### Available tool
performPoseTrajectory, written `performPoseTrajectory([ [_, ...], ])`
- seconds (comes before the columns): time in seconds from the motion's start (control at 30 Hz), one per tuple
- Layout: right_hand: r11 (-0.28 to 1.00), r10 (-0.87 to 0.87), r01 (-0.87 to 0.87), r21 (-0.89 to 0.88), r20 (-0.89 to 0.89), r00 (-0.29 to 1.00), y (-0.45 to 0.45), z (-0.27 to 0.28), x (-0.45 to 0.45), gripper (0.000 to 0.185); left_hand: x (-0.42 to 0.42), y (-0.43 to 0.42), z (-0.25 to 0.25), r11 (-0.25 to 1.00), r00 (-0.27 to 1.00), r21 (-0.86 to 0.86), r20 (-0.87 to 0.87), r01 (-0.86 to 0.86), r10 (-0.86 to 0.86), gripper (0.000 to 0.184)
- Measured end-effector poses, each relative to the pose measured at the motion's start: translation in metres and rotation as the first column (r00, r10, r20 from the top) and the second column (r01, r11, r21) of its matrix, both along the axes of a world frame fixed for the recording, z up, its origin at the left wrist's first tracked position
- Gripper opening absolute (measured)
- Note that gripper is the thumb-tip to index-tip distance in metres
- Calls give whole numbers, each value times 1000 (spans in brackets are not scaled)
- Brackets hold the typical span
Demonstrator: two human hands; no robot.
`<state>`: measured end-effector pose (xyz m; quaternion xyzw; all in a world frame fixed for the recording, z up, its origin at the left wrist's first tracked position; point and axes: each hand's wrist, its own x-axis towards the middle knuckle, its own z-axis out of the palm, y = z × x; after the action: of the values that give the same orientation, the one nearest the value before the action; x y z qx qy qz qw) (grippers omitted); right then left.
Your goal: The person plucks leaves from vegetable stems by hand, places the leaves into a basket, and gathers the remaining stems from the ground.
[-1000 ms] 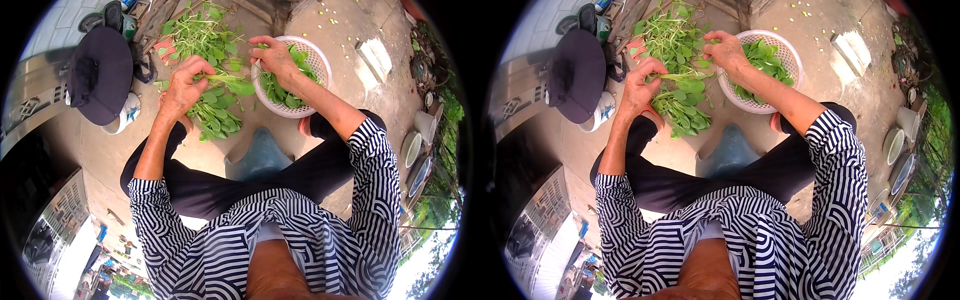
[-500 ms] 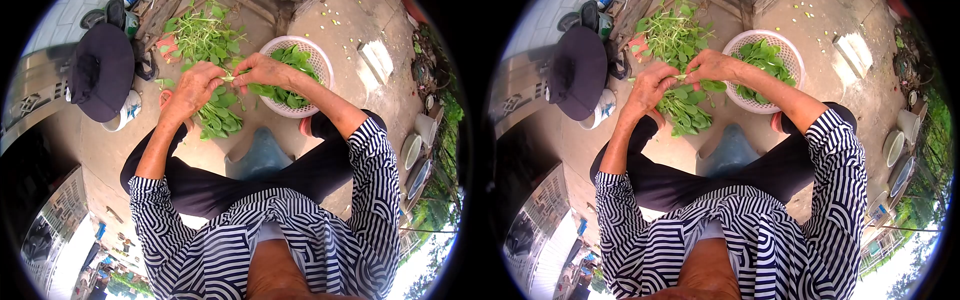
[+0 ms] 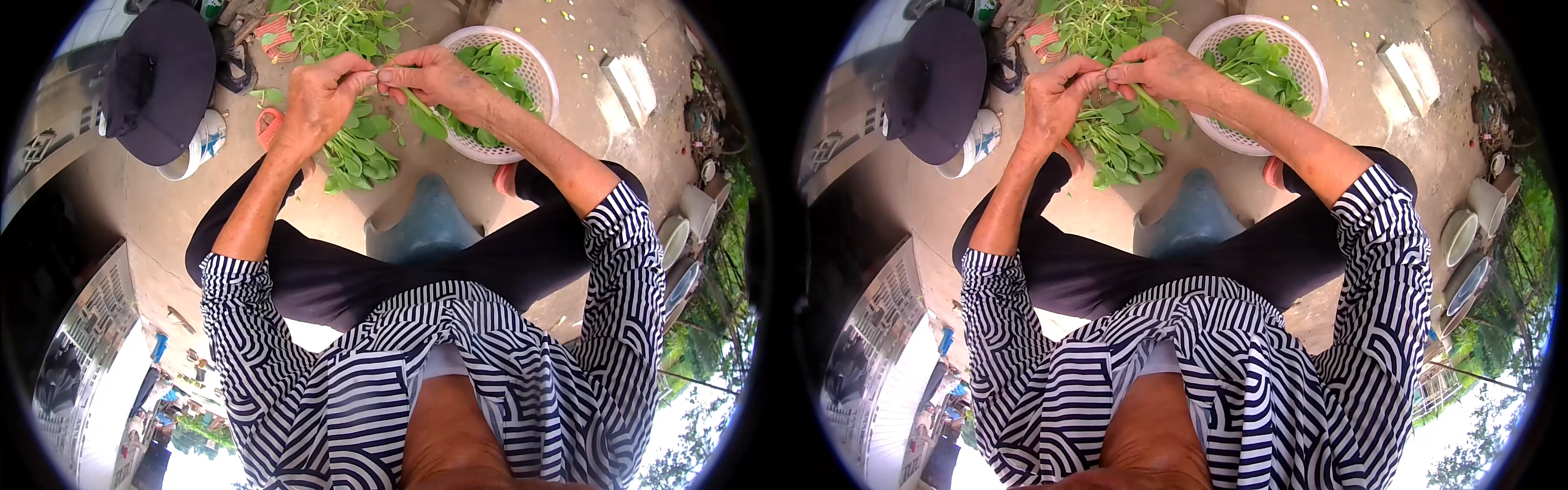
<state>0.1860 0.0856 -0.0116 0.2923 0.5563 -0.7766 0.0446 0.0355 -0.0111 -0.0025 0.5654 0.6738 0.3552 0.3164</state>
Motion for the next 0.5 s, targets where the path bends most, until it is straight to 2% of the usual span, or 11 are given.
performPoseTrajectory([
  [0.03,994,-107,107,-6,-5,994,-4,3,-1,24,2,1,1,981,982,-130,101,-146,159,10],
  [0.07,977,-214,213,-12,-9,977,-8,5,-2,23,2,1,-1,981,983,-134,100,-142,156,10],
  [0.1,976,-217,217,-14,-10,976,-11,4,-4,23,1,4,-7,965,954,-182,199,-187,223,12],
  [0.13,977,-185,190,102,-55,981,-15,3,-6,22,-1,9,-14,945,910,-237,295,-225,290,14],
  [0.17,962,-150,168,215,-97,984,-16,2,-6,22,-7,16,-22,946,912,-240,293,-220,286,14],
  [0.2,961,-157,176,213,-105,982,-11,2,-5,22,-20,22,-30,948,904,-251,330,-195,273,18],
  [0.27,966,-255,257,-30,64,965,3,1,1,19,-49,30,-53,950,894,-254,361,-179,265,23],
  [0.3,967,-253,255,-27,57,966,6,0,6,19,-63,35,-69,976,976,-46,52,-211,213,28],
  [0.37,941,-330,334,-57,64,942,15,-4,15,22,-89,39,-85,974,956,125,-202,-189,211,35],
  [0.43,936,-341,346,-59,87,936,20,-8,21,21,-129,37,-117,972,866,-80,-475,-219,156,28],
  [0.5,919,-377,388,-73,132,917,20,-5,22,20,-134,23,-143,878,844,-254,-474,-406,253,25],
])
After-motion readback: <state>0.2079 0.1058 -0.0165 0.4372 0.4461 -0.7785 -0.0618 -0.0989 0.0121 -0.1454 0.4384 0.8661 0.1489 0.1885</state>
